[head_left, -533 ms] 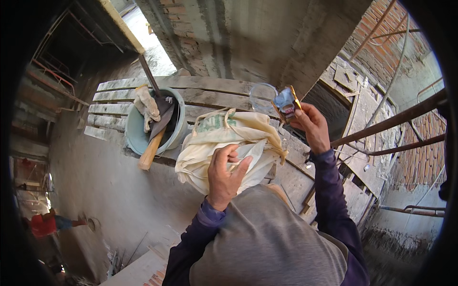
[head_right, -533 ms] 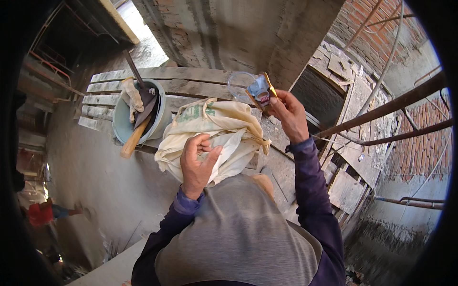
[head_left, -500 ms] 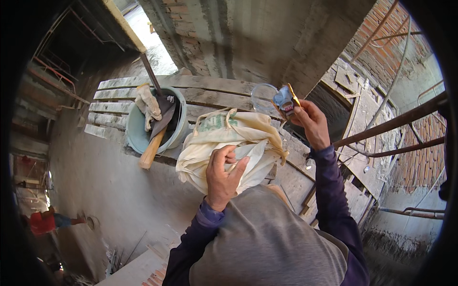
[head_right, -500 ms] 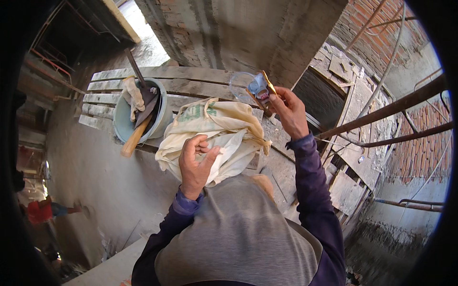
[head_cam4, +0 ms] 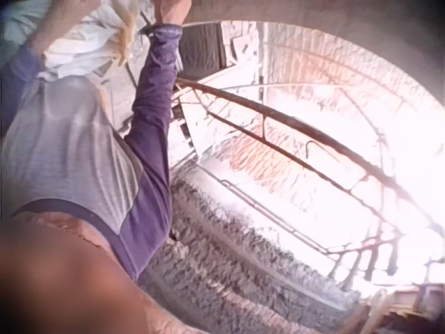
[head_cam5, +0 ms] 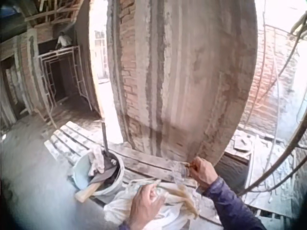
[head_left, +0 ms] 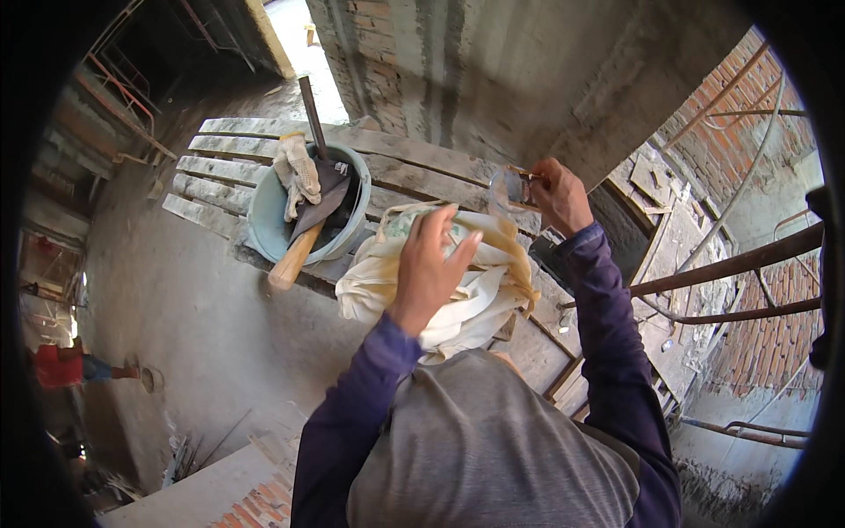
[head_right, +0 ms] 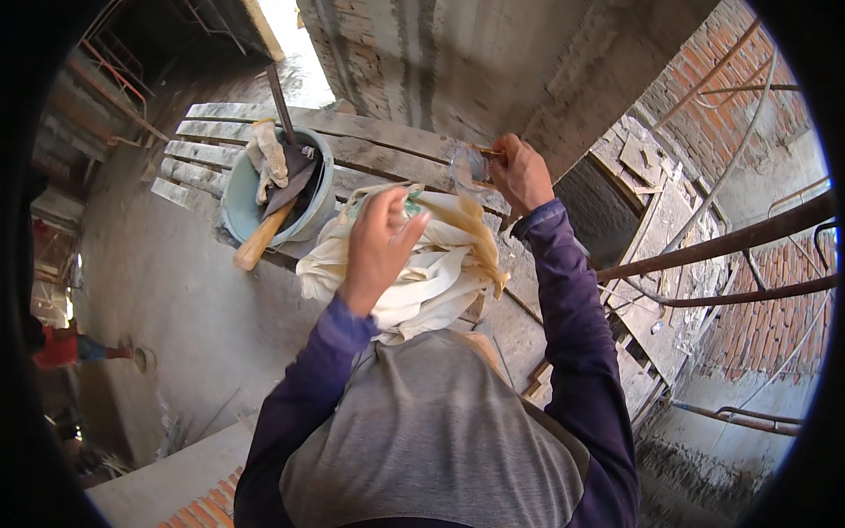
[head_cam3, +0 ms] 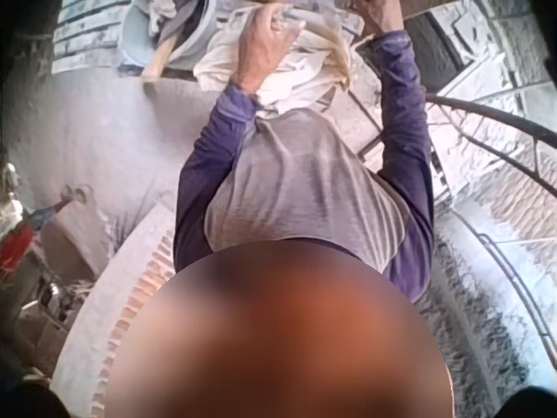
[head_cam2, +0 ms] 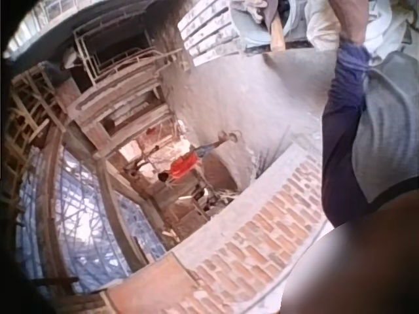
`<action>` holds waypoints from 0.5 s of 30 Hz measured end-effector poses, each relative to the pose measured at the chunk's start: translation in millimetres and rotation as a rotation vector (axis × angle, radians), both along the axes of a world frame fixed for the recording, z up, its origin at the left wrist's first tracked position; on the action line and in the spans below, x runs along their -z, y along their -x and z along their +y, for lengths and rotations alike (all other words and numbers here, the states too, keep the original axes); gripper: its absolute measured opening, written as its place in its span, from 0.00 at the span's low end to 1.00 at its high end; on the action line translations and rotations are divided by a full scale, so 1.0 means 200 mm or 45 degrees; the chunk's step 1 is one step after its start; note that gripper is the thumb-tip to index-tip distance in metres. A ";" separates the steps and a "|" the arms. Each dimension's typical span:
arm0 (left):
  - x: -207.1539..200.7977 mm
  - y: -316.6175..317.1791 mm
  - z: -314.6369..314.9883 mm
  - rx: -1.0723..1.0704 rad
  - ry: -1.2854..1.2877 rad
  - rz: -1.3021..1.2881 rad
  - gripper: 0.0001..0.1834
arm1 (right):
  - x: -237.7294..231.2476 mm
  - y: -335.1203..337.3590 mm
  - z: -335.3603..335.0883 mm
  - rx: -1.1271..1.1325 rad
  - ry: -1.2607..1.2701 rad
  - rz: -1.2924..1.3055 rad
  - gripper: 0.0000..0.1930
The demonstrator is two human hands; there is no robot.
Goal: The person pours a liquid from a small packet into a plastic cup, then places the cup and the empty packet into a cloth bag. They tie the bag closed and hang it on a metal scaffold before walking down to the ground level.
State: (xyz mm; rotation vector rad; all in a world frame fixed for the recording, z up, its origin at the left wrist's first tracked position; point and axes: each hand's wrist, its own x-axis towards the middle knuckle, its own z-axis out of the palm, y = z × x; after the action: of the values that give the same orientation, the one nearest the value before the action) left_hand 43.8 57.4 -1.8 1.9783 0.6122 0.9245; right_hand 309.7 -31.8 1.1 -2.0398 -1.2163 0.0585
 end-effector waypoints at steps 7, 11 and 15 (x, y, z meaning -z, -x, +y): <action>0.17 -0.56 0.21 -0.017 -0.066 0.584 0.25 | 0.00 0.02 0.01 0.000 -0.021 -0.084 0.09; 0.26 -0.64 0.25 0.168 0.326 0.532 0.21 | -0.02 0.05 0.03 -0.016 0.027 -0.193 0.09; 0.21 -0.59 0.21 0.205 0.590 0.412 0.21 | -0.11 0.11 0.00 -0.068 0.105 -0.213 0.10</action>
State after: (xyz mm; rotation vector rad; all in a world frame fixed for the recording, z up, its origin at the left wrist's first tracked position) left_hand 161.2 99.6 -43.4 1.7287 0.7571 0.3232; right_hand 287.8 -31.0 22.4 -2.1182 -1.3920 -0.0380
